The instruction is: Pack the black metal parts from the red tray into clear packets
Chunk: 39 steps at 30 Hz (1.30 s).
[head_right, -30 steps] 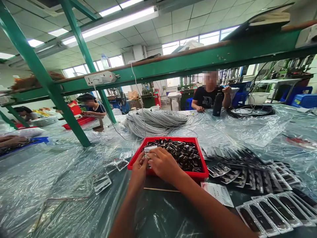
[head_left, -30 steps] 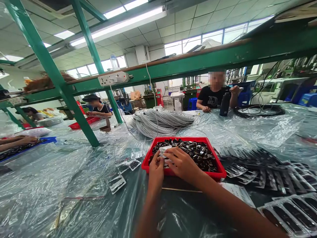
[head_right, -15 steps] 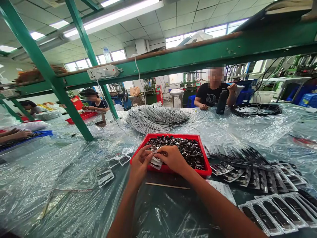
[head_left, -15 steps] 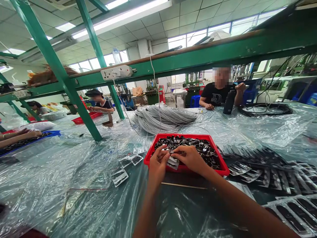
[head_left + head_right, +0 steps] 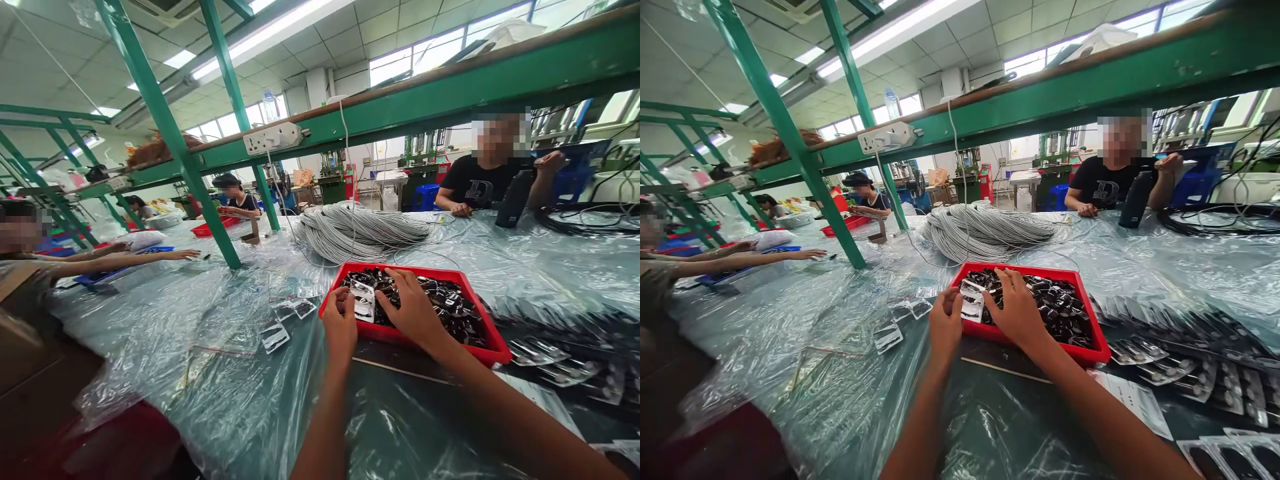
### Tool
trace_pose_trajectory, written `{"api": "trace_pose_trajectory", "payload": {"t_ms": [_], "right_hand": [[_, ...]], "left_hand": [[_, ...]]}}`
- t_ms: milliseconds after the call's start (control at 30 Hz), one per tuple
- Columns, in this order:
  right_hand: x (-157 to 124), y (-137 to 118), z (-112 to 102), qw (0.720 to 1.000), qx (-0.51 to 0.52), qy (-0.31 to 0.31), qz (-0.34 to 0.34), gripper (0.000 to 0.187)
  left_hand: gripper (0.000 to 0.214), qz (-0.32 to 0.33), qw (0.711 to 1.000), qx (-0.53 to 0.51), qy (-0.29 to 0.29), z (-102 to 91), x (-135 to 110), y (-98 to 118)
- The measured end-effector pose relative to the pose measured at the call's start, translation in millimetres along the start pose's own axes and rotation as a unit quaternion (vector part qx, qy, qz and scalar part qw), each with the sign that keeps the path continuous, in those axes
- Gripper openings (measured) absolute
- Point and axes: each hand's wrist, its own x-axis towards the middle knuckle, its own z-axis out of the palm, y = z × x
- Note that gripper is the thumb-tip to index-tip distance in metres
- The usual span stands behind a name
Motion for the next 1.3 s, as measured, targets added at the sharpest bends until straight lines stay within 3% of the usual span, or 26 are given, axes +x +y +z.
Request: {"api": "trace_pose_trajectory", "payload": {"t_ms": [133,200,300,533,600,733,800,867,933,1000,1033,1100,1200,1300], "right_hand": [[-2,-17,-12,0.97,0.143,-0.141,0.136,0.056],[0,-21,-17,0.953,0.216,-0.128,0.167,0.057],[4,-20,-22,0.953,0.246,-0.062,0.164,0.057],[4,-18,-19,0.94,0.292,-0.089,0.155,0.066],[3,-16,-16,0.918,0.336,-0.108,0.181,0.066],[0,-11,-10,0.828,0.467,-0.187,0.247,0.048],[-2,-10,-7,0.81,0.479,-0.23,0.247,0.045],[-2,-10,-5,0.85,0.417,-0.222,0.235,0.046],[-2,-11,-5,0.93,0.289,-0.12,0.191,0.043],[-3,-13,-7,0.981,0.162,-0.033,0.104,0.036],[-2,-15,-9,0.99,0.124,-0.03,0.058,0.032],[-2,-18,-12,0.992,0.098,-0.083,-0.006,0.028],[-1,-22,-16,0.981,0.107,-0.158,-0.025,0.031],[-3,-24,-16,0.975,0.117,-0.183,-0.043,0.024]], "left_hand": [[0.035,-0.032,0.988,-0.132,-0.076,4.4,-5,4],[0.04,-0.068,0.979,-0.169,-0.097,6.6,-6,3],[0.043,-0.102,0.964,-0.204,-0.137,8.4,-3,1],[0.041,-0.077,0.958,-0.222,-0.164,4.2,-1,1],[0.039,-0.06,0.958,-0.217,-0.179,1.7,-2,2],[0.037,-0.052,0.953,-0.22,-0.201,-2.1,-5,4],[0.037,-0.059,0.949,-0.228,-0.21,-2.4,-5,5],[0.037,-0.058,0.952,-0.22,-0.204,-1.8,-5,5],[0.035,-0.049,0.967,-0.18,-0.171,-1.2,-4,5],[0.032,-0.032,0.98,-0.132,-0.144,-1.7,-4,7],[0.032,-0.022,0.982,-0.116,-0.144,-2.6,-4,8],[0.031,-0.009,0.978,-0.102,-0.181,-5.9,-3,11],[0.03,-0.006,0.964,-0.1,-0.246,-13.1,-1,14],[0.029,0.0,0.966,-0.081,-0.244,-18.4,1,14]]}}
